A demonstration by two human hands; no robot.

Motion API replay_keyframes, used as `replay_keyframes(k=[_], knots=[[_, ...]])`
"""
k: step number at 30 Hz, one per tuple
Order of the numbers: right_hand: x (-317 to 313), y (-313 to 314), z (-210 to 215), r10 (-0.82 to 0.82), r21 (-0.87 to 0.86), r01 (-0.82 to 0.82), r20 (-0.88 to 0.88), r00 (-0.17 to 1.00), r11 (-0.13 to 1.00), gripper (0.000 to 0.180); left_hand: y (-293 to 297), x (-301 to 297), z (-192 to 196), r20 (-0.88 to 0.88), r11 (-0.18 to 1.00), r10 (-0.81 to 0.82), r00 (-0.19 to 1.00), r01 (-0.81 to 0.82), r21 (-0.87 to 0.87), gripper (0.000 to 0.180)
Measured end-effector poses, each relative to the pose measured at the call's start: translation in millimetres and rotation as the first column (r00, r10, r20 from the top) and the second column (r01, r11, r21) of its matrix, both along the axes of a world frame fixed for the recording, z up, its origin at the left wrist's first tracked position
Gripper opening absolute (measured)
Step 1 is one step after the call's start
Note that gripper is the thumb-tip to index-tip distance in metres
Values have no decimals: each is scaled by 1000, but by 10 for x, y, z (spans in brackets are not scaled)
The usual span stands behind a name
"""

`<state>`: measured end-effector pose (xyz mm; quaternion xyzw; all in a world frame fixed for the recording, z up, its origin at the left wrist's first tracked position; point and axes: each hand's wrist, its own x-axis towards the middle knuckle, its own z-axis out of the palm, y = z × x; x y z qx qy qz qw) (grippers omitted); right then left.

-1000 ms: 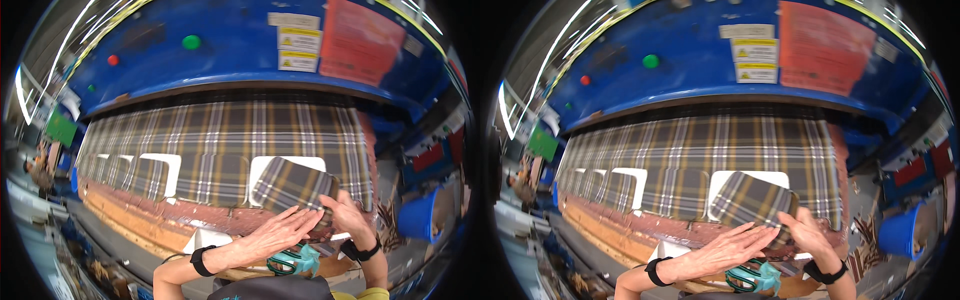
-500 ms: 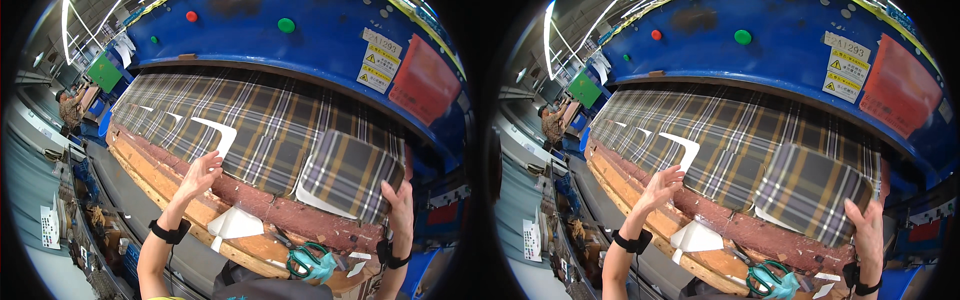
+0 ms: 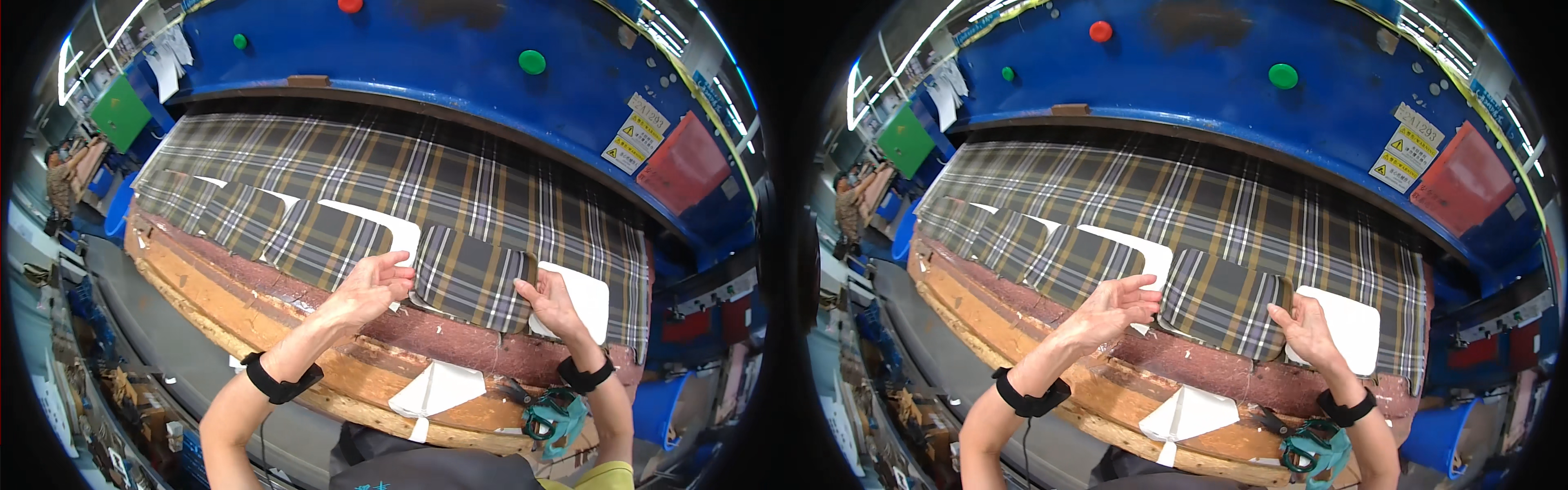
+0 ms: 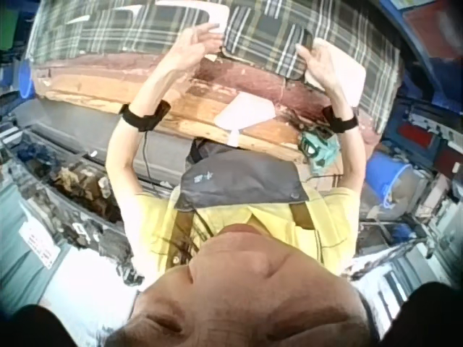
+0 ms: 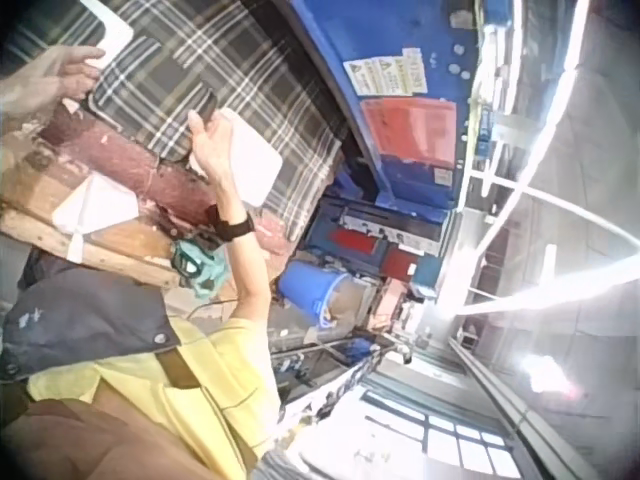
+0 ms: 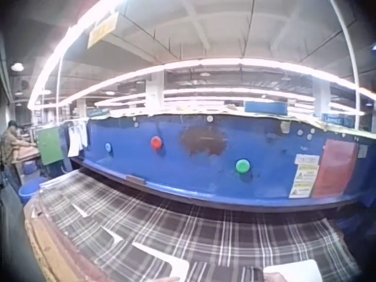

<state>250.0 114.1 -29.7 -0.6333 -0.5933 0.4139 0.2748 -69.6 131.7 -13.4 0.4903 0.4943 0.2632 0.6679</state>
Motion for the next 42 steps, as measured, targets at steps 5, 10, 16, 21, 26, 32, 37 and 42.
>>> replay_keyframes(k=[5, 10, 16, 21, 26, 32, 37, 42], knots=[[-443, -262, 208, -190, 491, -242, 676, 712, 837, 62, 70, 1, 120, 57, 989, -98, 994, 103, -106, 77], [-1104, -350, 249, 134, 289, -412, 657, 742, 864, 57, 78, 19, 237, 224, 984, -123, 967, 149, -100, 81], [-756, -3, 21, 214, 266, -566, 737, 641, 780, 21, -75, -485, 388, 108, 998, -30, 994, 24, 56, 74], [-820, 320, 1100, -126, 599, -169, 419, 899, 783, 17, -245, -1483, 278, -272, 888, 387, 881, -278, 366, 71], [-1653, 572, 1451, -7, 572, -296, 468, 884, 765, 17, -249, -1879, 158, -267, 900, 436, 859, -418, 123, 67], [-2732, 746, 775, 259, 129, -831, 914, 311, 541, 34, 9, -1897, 203, -107, 917, 395, 913, -385, 102, 62], [-3271, 498, 132, 279, 165, -813, 885, 372, 558, 43, 130, -1953, 241, 42, 935, 354, 934, -354, -7, 66], [-3456, 316, -74, 142, 238, -677, 878, 456, 697, 53, 212, -2171, 130, 225, 991, 133, 965, -129, -32, 73]])
